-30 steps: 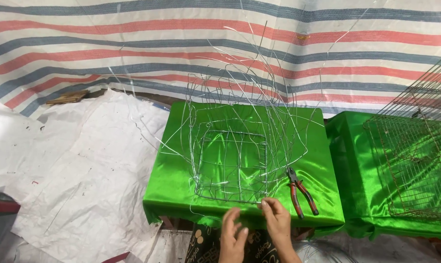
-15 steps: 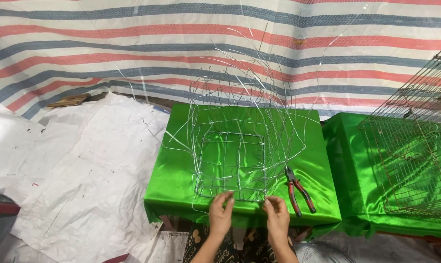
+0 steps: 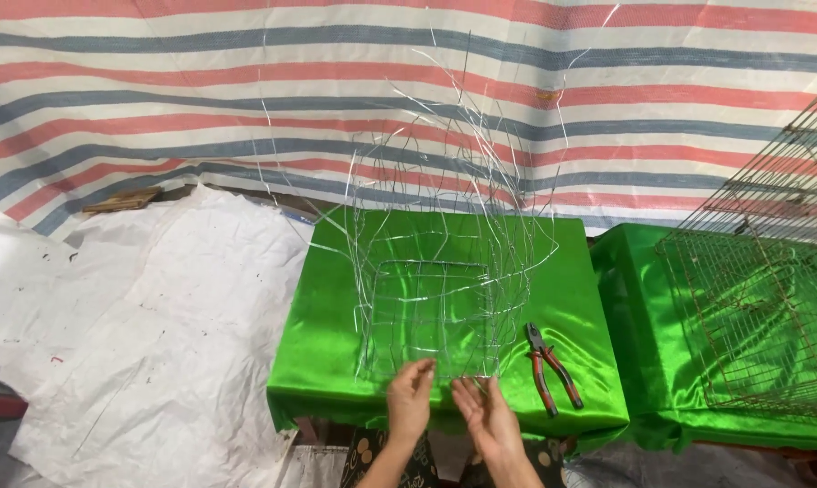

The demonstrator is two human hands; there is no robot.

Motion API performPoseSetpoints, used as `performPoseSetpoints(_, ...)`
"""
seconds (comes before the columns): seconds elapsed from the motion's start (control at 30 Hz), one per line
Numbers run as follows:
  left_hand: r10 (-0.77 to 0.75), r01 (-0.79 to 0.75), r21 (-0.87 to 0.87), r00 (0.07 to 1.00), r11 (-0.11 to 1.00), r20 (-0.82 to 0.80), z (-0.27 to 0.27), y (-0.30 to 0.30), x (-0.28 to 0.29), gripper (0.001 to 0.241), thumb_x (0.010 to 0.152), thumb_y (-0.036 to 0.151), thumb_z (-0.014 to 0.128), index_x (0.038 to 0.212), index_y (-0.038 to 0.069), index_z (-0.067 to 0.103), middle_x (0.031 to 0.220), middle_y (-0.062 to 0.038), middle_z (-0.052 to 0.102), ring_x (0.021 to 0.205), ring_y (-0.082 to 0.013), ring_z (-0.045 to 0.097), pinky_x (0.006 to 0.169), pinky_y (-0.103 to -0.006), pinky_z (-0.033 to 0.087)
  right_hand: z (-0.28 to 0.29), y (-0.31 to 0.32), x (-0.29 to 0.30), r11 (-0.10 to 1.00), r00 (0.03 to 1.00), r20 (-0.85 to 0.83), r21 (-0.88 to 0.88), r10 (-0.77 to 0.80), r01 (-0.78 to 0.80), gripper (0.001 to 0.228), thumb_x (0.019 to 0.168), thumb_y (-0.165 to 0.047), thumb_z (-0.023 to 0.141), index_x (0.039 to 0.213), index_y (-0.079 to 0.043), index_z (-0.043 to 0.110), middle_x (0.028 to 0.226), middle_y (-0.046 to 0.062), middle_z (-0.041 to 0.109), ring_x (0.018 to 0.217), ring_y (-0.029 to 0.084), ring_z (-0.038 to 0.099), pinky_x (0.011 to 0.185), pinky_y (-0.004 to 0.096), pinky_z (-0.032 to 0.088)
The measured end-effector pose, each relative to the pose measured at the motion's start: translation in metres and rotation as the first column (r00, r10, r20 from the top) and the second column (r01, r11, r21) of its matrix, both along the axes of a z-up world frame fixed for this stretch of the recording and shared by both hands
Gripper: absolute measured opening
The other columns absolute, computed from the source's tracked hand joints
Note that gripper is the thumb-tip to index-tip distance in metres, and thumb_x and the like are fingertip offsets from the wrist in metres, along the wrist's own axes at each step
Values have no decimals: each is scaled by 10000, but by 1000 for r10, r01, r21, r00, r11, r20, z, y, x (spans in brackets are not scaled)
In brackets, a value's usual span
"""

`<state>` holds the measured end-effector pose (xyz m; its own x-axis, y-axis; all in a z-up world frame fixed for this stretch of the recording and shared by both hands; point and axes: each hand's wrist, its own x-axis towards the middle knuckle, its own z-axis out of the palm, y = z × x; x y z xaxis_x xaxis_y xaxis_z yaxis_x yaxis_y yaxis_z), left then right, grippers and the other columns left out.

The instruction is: Assembling a wire frame structure by bending and connecting metal wires using hands and pliers.

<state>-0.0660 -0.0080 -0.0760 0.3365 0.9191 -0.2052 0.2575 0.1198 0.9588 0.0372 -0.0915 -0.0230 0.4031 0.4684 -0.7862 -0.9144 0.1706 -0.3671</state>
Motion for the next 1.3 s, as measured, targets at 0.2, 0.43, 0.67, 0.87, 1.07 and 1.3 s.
performPoseSetpoints(0.2,-74,90,218,994,972,-79,10,-11,10,366,894,26,636,1239,149,646,1200,-36,732,1065,-173,743,941,-281,644,-3,7,13,995,995,4,4,-101,101,356,1057,-253,403,1334,-32,435,1494,366,417,1387,473,444,1118,536,414)
performPoseSetpoints(0.43,-157,406,637,898,655,-411,2,9,-7,559,832,-190,522,1333,53,564,1214,-154,676,1099,-305,651,930,-384,591,9,15,13,998,996,57,-9,-65,65,218,1088,-258,360,1182,-74,431,1316,275,550,1317,460,517,1073,588,439)
performPoseSetpoints(0.67,-108,447,762,885,469,-452,-5,30,1,324,863,-70,655,1168,35,685,1068,-139,738,880,-285,752,761,-372,649,11,17,14,995,991,81,3,-102,102,208,1092,-241,369,1187,-60,411,1257,310,546,1271,473,537,1094,550,449)
performPoseSetpoints(0.87,-163,477,716,871,510,-464,9,30,4,354,897,-99,565,1230,-1,634,1076,-151,694,748,-267,711,630,-320,646,8,17,20,998,991,122,35,-56,52,255,1106,-245,357,1133,-11,455,1189,306,571,1206,456,578,1080,532,471)
performPoseSetpoints(1.07,-119,452,767,885,456,-450,7,33,0,452,847,-113,644,1285,-12,595,1043,-173,694,727,-264,706,605,-310,652,12,19,17,999,983,182,40,-13,6,327,1110,-252,335,1142,39,479,1219,344,579,1229,482,572,1099,544,455)
performPoseSetpoints(1.3,-20,339,848,931,407,-363,-11,35,5,383,873,99,713,1250,124,650,857,-26,775,688,-165,723,525,-260,601,11,24,13,1000,976,216,6,-17,16,311,1101,-219,341,1118,51,495,1184,350,593,1188,491,598,1076,564,472)
